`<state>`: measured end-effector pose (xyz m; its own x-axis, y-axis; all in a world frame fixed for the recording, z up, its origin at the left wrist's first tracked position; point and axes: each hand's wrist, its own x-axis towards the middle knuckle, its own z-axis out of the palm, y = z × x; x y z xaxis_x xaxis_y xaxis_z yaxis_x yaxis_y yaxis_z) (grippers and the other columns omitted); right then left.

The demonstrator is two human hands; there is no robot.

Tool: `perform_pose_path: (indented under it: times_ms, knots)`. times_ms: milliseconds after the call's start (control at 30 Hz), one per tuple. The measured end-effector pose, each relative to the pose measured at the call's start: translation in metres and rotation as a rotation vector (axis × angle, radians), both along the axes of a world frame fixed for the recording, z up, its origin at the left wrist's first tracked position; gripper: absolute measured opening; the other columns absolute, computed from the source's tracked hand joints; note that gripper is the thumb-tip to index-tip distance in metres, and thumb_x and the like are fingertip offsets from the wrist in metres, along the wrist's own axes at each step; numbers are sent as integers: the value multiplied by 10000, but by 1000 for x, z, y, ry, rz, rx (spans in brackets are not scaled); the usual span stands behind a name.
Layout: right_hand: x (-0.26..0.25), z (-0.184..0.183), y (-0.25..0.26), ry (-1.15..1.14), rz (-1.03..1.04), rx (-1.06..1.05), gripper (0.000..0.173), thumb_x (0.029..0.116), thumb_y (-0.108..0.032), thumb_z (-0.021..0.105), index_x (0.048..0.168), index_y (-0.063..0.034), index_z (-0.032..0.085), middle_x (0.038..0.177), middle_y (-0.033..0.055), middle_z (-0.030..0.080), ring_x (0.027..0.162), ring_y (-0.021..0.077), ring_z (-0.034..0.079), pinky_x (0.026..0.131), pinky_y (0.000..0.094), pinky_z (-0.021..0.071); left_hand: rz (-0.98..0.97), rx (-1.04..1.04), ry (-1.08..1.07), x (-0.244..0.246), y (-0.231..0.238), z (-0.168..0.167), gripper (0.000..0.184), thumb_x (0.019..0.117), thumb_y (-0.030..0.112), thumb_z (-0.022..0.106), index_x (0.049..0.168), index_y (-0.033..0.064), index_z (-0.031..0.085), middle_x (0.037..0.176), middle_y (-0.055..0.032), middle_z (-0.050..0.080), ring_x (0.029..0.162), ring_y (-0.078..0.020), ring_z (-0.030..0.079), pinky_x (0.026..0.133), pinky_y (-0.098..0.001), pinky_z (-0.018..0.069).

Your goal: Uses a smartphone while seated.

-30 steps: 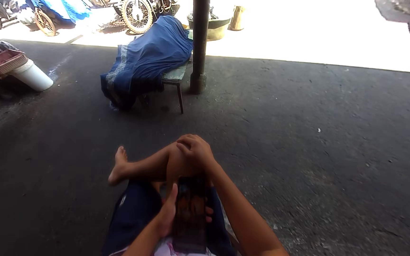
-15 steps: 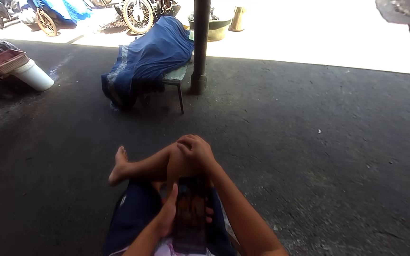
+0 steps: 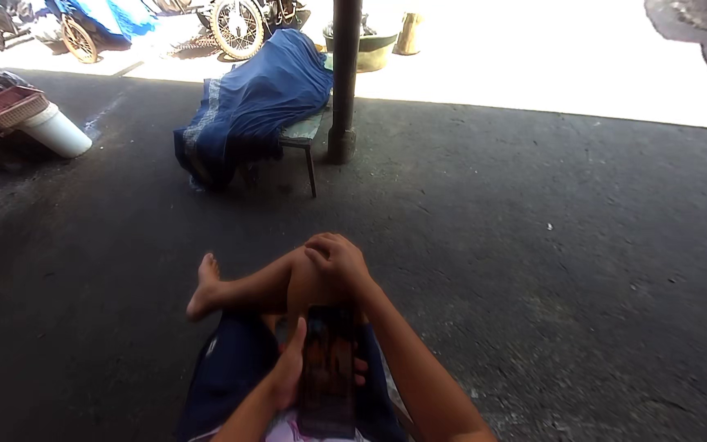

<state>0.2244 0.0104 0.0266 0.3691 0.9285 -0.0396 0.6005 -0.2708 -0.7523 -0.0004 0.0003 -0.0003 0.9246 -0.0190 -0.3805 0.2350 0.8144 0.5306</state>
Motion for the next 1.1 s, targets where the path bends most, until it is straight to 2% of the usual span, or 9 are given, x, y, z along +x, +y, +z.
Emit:
perform_pose_path:
  times_ms: [700, 1100]
  knots:
    - [0, -1, 0, -3, -1, 2, 350, 1054, -384, 498, 1233, -189, 727, 1344, -8, 657, 1274, 203, 573, 1050, 462, 430, 8, -14, -11, 0, 0, -2, 959, 910, 829, 256, 1425, 52, 479, 1339, -198, 636, 1227, -357, 634, 1030, -499, 527]
    - [1, -1, 0, -1, 3, 1, 358, 1055, -392, 489, 1236, -191, 724, 1346, -9, 656, 1277, 207, 570, 1055, 469, 426, -1, -9, -22, 0, 0, -2, 968, 876, 852, 319, 1417, 69, 496, 1334, -185, 642, 1226, -350, 635, 1027, -495, 530]
